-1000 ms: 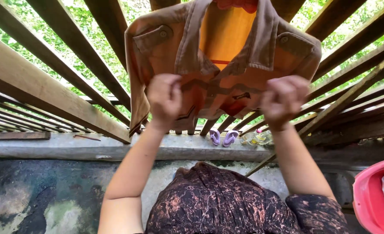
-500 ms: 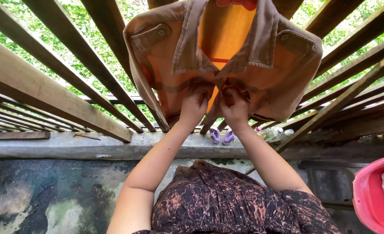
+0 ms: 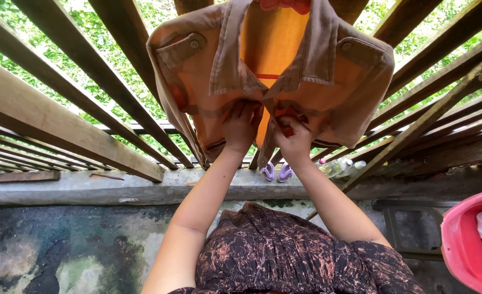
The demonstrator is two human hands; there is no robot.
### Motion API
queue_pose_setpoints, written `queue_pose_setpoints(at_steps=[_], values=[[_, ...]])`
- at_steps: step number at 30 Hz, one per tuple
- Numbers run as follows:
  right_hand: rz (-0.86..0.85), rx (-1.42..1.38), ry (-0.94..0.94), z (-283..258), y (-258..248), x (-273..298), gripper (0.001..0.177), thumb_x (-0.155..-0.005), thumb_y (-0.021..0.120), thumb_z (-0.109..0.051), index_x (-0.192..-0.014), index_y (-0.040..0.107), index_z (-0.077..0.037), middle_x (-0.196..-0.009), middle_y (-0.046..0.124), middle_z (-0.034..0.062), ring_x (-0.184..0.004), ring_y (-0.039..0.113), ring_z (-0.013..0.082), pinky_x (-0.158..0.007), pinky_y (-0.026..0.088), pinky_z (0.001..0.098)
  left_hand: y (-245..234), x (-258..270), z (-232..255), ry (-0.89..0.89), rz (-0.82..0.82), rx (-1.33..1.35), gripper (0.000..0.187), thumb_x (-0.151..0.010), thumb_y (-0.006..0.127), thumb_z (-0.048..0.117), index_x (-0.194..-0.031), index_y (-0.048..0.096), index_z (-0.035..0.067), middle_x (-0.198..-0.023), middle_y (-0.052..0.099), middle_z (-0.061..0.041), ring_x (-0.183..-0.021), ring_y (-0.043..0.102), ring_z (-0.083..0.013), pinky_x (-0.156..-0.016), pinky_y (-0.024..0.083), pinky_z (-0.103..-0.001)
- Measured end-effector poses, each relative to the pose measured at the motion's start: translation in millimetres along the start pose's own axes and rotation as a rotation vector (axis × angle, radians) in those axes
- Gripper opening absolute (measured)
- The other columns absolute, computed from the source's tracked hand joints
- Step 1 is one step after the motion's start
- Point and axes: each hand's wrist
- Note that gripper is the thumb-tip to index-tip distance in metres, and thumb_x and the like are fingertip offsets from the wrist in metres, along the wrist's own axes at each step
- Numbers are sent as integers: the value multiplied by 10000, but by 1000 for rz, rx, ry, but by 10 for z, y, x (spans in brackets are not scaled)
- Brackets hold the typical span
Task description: The person takes a brown jacket from a red basin, places it on a green hanger, and hangs it on a wooden railing. They button the jacket while it hangs. The person repeats this process with a second brown jacket using a red hanger, buttoning it as well.
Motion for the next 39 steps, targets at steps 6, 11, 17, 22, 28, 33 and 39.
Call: queue_pose_setpoints(at_steps=[6, 11, 17, 22, 28, 33, 39], values=[[52, 75, -54, 29, -26, 28, 152, -716, 875, -136, -842, 794, -112, -663, 679, 114, -675, 692, 303, -614, 536, 346, -41, 173, 3, 1, -44, 129, 171, -868, 787, 248, -1030, 780, 195, -887, 707, -46, -802, 737, -227, -618, 605, -297], [50, 87, -133, 29, 24, 109, 187, -707, 849, -99, -885, 792, -83, -694, 681, 160, -683, 693, 368, -599, 547, 389, -235, 330, 91, -42, -151, 142, 162, -815, 751, 267, -954, 723, 189, -729, 619, -23, -663, 690, -239, -566, 583, -347], [25, 73, -170, -2, 66, 203, 204, -695, 840, -70, -894, 796, -61, -700, 685, 178, -683, 692, 401, -582, 553, 415, -424, 324, 104, -142, -277, 396, 136, -837, 708, 221, -935, 683, 129, -712, 603, -110, -681, 674, -356, -558, 559, -447], [-16, 17, -129, -121, 19, 233, 178, -728, 834, -71, -903, 803, -57, -711, 694, 188, -693, 704, 398, -578, 545, 408, -631, 170, 173, -213, -346, 569, 130, -892, 657, 136, -979, 705, 54, -748, 635, -172, -710, 678, -418, -602, 565, -458], [-47, -91, -84, -42, 3, 280, 135, -784, 790, -86, -916, 806, -67, -711, 706, 146, -701, 721, 340, -587, 548, 377, -660, 175, 209, -273, -311, 662, 135, -902, 680, 146, -1002, 735, 74, -787, 668, -168, -797, 693, -424, -651, 579, -463], [-8, -9, -137, -123, -31, 274, 144, -758, 836, -84, -897, 798, -72, -715, 704, 162, -708, 717, 375, -575, 545, 381, -830, 105, 366, -351, -286, 695, 282, -823, 856, 330, -965, 760, 106, -786, 712, -125, -788, 729, -365, -684, 593, -405], [-47, -19, -136, -288, -26, 261, 163, -775, 845, -88, -925, 802, -133, -761, 742, 104, -738, 735, 332, -623, 562, 381, -809, 176, 344, -421, -271, 684, 141, -924, 753, 234, -1005, 729, 122, -798, 715, -158, -831, 717, -405, -680, 565, -459]])
Point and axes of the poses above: each hand's wrist, its own x-axis away from the middle knuckle, its own y-axis out of the palm, z = x × y
